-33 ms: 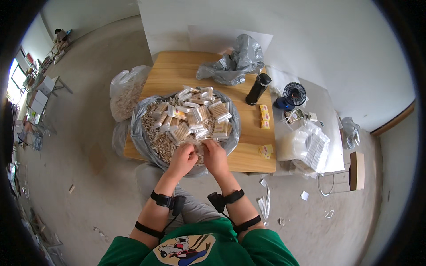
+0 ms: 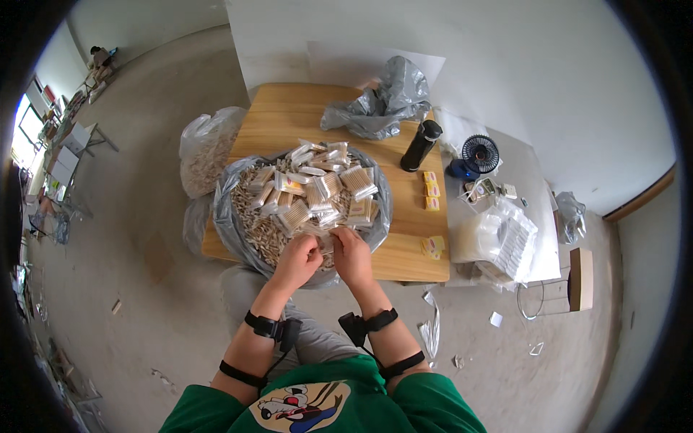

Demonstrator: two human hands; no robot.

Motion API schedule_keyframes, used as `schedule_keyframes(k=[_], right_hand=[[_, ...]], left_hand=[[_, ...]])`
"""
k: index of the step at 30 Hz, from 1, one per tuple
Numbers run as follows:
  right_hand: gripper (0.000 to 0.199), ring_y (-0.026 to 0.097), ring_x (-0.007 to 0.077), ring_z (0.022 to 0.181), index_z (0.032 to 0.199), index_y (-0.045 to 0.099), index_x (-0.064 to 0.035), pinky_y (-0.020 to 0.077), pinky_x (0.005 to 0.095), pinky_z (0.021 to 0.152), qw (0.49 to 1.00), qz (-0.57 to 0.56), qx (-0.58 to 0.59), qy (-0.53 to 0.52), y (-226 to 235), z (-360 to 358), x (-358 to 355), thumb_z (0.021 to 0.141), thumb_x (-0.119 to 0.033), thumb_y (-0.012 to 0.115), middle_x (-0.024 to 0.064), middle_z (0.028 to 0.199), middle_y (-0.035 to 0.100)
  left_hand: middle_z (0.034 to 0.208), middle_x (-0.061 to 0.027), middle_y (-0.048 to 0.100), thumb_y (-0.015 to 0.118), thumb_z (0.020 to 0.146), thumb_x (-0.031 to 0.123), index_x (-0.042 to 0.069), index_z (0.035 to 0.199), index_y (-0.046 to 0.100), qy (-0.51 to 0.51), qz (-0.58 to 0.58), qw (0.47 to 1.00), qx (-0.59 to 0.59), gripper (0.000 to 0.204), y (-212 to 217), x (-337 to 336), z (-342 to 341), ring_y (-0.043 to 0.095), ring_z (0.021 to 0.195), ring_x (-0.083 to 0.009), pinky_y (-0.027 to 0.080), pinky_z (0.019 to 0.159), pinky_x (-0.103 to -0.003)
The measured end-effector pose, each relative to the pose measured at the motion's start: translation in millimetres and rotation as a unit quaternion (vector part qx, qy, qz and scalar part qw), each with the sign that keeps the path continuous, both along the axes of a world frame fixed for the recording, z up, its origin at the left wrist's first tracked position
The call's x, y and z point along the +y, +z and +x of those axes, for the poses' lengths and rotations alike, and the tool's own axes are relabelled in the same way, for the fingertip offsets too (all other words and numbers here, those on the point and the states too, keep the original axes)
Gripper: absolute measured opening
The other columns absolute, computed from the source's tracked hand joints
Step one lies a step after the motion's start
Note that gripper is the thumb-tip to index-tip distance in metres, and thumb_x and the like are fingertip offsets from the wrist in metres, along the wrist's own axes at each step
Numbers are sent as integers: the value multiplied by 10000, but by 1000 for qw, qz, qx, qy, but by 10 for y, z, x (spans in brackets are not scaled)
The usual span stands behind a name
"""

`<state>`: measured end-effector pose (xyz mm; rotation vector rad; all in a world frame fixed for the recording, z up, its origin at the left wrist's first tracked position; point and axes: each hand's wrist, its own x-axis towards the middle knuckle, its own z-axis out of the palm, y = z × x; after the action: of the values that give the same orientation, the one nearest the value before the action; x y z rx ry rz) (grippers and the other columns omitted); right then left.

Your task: The recorder is packaging small sachets into plastic bags at a workstation.

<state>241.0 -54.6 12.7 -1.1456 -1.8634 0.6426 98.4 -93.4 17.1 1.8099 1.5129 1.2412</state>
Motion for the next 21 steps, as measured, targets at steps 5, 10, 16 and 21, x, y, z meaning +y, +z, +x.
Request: schedule_keyframes(k=[5,10,16,21], right_hand=[[141,640,246,798,976,585,11,506,330,706,961,-173,213,-34,-150,-64,38,846,24,534,127,870,646],[217,607,125,815,1045,564,11,472,217,737,779,-389,491,25,-212,-86,18,852,79,493,77,969,629],[244,587,201,940,1054,583,-2,428,275,854,954,-173,244,17,-316,107,247,811,18,601,92,1030,632],[219,607,244,902,1001,633,-31,457,316,812,988,-101,80,83,56,-53,270,797,-91,686,117,989,646]], left_hand=[[765,-119,556,673,780,95,15,777,511,110,47,988,-96,181,-27,20,-8,566,621,-267,453,552,-353],[787,-28,579,682,846,226,-48,991,581,100,-159,908,-374,326,-69,109,-178,563,727,-121,451,639,-256],[770,-70,604,732,755,139,-1,874,646,117,-10,991,-59,203,56,203,-186,592,712,-198,461,640,-299],[776,-90,609,756,703,114,18,832,659,102,23,994,25,187,77,247,-169,598,729,-229,459,641,-324]])
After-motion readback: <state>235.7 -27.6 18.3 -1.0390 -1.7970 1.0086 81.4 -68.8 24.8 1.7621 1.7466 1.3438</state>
